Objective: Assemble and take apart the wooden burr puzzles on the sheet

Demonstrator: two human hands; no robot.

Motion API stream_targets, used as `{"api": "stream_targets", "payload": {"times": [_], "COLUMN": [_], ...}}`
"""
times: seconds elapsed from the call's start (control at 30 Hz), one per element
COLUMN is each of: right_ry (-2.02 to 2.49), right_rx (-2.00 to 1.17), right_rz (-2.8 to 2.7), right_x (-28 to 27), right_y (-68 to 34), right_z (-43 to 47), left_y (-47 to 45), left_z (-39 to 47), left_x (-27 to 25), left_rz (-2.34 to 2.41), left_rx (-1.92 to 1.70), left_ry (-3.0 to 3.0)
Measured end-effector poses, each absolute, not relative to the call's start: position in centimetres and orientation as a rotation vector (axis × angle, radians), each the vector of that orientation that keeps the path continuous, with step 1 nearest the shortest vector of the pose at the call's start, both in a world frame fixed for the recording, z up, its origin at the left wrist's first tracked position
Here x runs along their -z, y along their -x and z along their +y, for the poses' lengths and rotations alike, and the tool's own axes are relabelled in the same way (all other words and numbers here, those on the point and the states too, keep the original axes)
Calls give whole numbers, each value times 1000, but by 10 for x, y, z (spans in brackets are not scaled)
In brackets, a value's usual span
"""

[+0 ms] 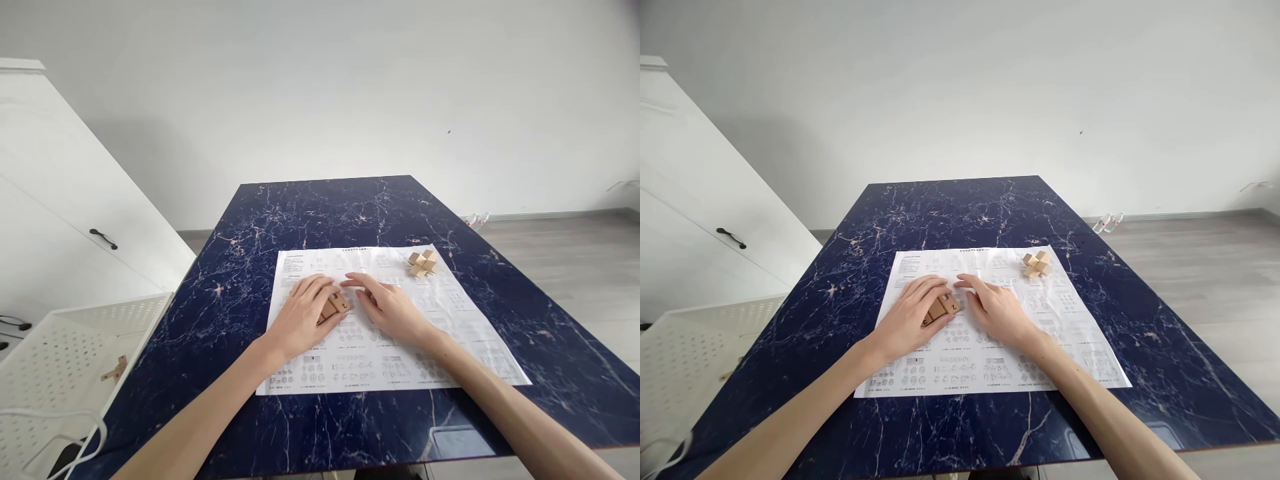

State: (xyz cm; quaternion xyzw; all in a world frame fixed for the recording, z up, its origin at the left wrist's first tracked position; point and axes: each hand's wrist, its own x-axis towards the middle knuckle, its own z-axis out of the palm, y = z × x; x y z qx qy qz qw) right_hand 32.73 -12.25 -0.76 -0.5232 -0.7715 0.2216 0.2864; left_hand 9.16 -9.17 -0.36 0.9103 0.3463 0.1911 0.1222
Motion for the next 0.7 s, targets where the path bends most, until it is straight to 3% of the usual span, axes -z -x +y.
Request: {"api": "stream_targets", "payload": {"times": [0.43, 0.7], "right_ry": [1483, 1433], "right_rx": [-628, -588], "right_rz": [-2035, -2045], "right_x": [2, 4], "right_y": [-327, -332], "right_z": [-124, -127], "left_y": [-57, -55], "left_z": [-41, -40], "left_x": [19, 10], "left_rz": [1635, 1661], "left_rx": [-856, -1208], "left_ry": [-2481, -2176]}}
